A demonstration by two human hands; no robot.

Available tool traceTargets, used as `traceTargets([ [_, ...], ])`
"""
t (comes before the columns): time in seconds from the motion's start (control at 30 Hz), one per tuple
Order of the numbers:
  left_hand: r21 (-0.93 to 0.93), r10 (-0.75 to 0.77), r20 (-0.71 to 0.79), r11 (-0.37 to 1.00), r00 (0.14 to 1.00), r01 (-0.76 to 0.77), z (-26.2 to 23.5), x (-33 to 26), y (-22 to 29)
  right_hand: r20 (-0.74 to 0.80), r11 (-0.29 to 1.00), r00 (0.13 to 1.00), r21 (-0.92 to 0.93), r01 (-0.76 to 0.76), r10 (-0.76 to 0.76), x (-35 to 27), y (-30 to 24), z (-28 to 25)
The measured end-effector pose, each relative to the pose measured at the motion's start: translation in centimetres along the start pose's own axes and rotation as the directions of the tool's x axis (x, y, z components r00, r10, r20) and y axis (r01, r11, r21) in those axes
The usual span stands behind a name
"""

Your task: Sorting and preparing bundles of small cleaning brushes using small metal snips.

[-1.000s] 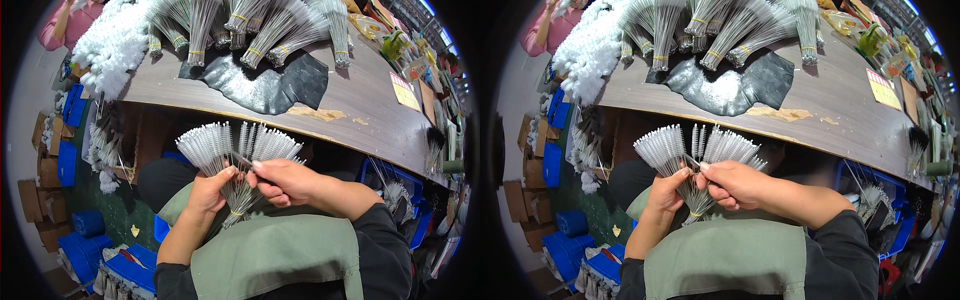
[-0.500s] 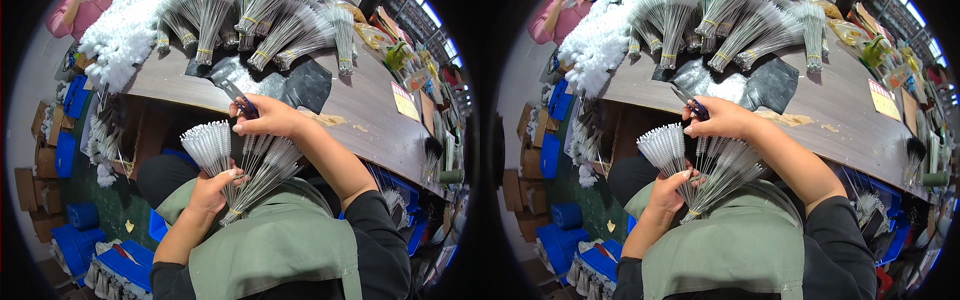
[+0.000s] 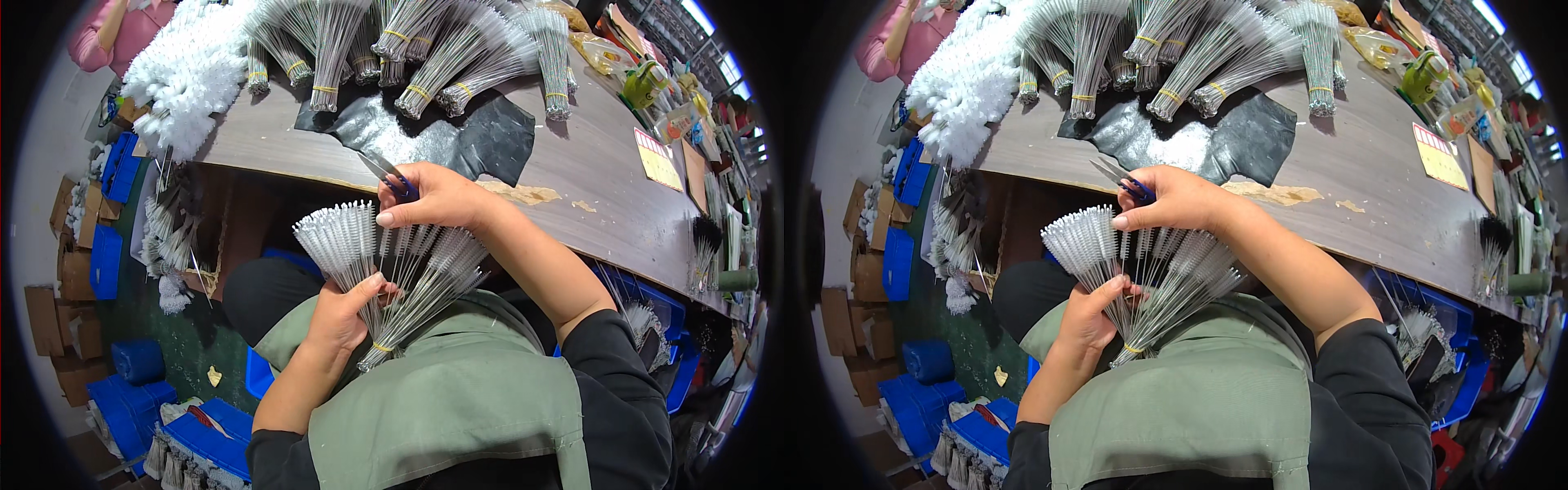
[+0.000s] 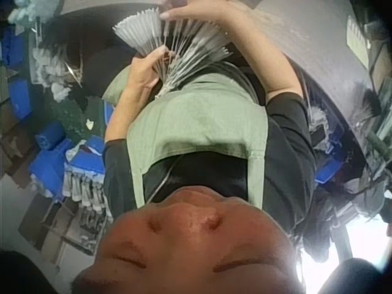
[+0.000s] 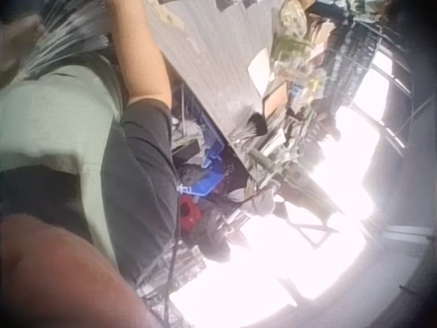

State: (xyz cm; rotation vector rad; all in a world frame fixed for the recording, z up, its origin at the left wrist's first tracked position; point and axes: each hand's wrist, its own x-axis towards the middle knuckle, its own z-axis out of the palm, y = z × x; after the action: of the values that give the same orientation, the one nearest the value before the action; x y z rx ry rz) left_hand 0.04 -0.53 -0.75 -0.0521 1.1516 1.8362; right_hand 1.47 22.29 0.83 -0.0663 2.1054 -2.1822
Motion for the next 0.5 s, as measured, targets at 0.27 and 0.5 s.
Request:
traceTargets([
  [0.27, 0.094, 0.069, -0.014, 0.993, 0.998, -0.067, -0.4, 0.0, -0.3, -0.028, 0.985, 0.999, -0.172, 0.028, -0.033, 0.3, 0.0, 0.0],
  [0.5, 0.113, 0.07, -0.073, 0.992, 0.995, -0.062, 1.0, -0.8, 0.4, -0.195, 0.94, 0.972, -0.335, 0.06, -0.131, -0.1, -2.1, 0.3],
])
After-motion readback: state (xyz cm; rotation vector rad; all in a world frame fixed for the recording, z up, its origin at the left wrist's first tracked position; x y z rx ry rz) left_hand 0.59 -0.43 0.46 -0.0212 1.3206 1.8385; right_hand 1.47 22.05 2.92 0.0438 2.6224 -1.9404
